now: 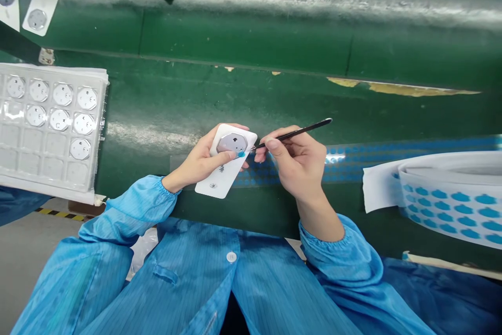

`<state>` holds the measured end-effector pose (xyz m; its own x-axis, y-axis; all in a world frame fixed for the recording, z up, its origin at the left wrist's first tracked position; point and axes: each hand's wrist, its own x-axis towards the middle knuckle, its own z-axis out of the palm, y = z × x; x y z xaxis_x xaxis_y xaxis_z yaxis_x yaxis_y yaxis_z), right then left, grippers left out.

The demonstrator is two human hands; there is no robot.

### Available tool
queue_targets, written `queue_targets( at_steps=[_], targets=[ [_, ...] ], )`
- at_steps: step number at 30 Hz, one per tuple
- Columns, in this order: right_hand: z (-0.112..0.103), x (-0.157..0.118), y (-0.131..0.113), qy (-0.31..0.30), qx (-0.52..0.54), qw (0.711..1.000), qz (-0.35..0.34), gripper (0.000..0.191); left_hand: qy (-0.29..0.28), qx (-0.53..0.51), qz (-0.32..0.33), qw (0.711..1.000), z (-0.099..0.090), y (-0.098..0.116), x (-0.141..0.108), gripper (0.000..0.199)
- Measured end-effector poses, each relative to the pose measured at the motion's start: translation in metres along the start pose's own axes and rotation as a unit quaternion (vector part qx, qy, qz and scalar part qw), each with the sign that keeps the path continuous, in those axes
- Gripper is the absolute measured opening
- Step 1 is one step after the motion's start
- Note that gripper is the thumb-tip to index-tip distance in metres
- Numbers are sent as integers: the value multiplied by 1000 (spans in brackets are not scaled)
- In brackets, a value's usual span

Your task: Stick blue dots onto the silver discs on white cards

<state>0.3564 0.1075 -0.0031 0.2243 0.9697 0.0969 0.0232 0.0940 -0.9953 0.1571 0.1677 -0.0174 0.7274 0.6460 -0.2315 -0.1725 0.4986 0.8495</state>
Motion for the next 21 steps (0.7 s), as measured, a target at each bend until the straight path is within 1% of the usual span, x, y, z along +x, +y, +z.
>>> queue_targets(
  at_steps=[4, 9, 17, 21],
  targets=[
    [0, 0, 1, 10, 45, 999, 10, 31, 15, -2, -16, 1000, 2, 1, -1, 56],
    [6, -3, 4, 37, 53, 998, 12, 33, 9, -12, -24, 1000, 3, 1, 0, 59],
    [13, -7, 1, 46, 24, 999, 7, 29, 11, -25, -33, 999, 7, 1, -1, 53],
    [13, -8, -1, 49, 19, 999, 11, 32, 11, -21, -35, 999, 8, 2, -1, 52]
  ],
)
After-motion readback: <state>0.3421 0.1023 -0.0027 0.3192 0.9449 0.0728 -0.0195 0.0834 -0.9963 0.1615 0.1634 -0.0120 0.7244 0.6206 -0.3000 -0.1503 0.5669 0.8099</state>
